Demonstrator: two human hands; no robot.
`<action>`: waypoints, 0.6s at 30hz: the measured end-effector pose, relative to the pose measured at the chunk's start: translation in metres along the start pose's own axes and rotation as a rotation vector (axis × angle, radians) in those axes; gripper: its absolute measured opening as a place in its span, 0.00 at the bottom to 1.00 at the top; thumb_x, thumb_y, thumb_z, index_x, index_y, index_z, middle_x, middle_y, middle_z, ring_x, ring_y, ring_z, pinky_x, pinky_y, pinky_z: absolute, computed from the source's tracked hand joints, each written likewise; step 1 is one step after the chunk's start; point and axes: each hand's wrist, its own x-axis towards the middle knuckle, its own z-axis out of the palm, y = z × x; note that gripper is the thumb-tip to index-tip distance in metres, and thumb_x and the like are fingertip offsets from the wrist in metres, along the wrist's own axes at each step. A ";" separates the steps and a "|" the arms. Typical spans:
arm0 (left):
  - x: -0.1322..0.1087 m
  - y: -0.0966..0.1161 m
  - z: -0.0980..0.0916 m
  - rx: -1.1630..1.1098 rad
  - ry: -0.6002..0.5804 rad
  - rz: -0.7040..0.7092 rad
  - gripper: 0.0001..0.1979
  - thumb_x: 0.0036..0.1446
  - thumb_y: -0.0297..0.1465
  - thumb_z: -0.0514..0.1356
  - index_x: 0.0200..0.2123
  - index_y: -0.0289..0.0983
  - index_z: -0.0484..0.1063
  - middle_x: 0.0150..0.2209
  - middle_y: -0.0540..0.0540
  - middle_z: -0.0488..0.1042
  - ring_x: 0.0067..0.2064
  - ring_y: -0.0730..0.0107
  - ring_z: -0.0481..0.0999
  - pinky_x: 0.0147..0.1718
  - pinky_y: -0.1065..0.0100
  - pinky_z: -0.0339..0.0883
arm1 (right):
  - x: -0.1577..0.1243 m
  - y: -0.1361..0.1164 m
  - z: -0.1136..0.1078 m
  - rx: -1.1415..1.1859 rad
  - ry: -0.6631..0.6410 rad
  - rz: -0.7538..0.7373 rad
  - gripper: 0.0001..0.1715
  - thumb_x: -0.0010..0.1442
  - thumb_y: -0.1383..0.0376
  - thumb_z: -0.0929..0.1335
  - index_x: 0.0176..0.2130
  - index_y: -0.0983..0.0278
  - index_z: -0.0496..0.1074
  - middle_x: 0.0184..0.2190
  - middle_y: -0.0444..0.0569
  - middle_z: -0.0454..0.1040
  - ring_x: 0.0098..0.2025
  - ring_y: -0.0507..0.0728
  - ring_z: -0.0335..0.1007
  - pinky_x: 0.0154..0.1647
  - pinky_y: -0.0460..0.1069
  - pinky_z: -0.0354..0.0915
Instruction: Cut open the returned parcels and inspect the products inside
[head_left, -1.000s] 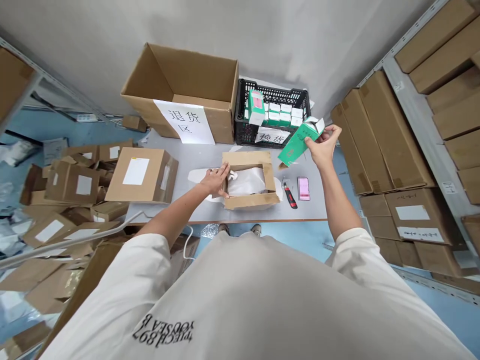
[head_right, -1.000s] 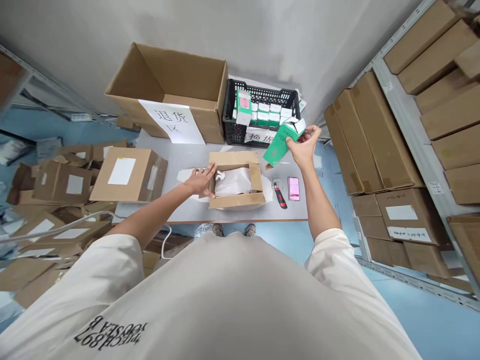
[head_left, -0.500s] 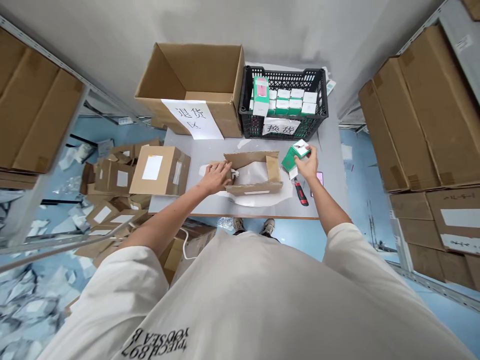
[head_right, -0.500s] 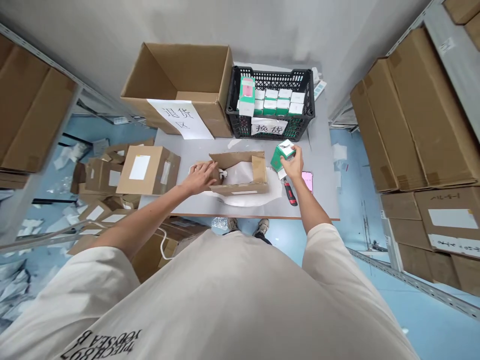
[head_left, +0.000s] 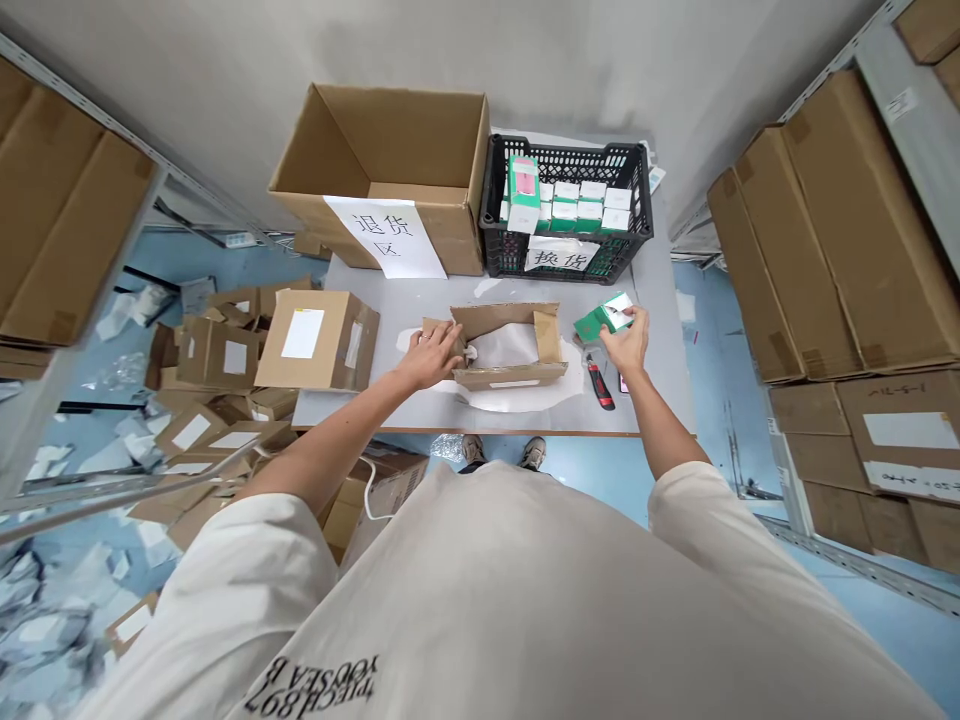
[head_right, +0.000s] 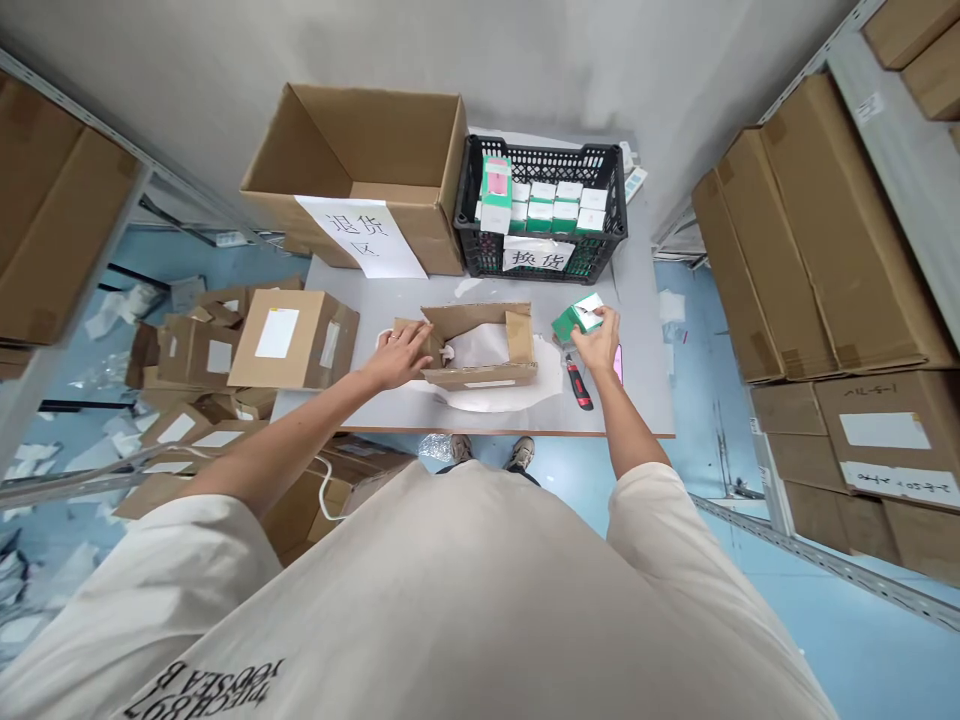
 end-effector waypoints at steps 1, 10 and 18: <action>0.000 0.000 0.000 -0.002 0.003 0.001 0.41 0.79 0.44 0.49 0.88 0.38 0.47 0.85 0.29 0.53 0.83 0.35 0.57 0.78 0.36 0.49 | -0.004 0.001 -0.003 -0.009 -0.017 0.008 0.30 0.58 0.59 0.74 0.57 0.55 0.65 0.59 0.56 0.69 0.62 0.68 0.72 0.68 0.65 0.72; -0.005 -0.002 -0.004 -0.051 0.132 0.011 0.40 0.79 0.48 0.49 0.87 0.39 0.51 0.85 0.29 0.52 0.83 0.30 0.55 0.78 0.33 0.46 | -0.017 0.006 -0.002 0.075 -0.121 -0.013 0.26 0.58 0.58 0.77 0.49 0.54 0.62 0.61 0.55 0.67 0.65 0.65 0.68 0.70 0.62 0.70; -0.008 -0.017 0.007 -0.214 0.253 -0.174 0.44 0.77 0.53 0.51 0.87 0.38 0.49 0.85 0.27 0.52 0.81 0.26 0.57 0.74 0.31 0.57 | -0.012 0.002 -0.019 -0.074 -0.117 -0.069 0.23 0.61 0.55 0.75 0.50 0.55 0.64 0.70 0.64 0.63 0.78 0.69 0.60 0.78 0.67 0.64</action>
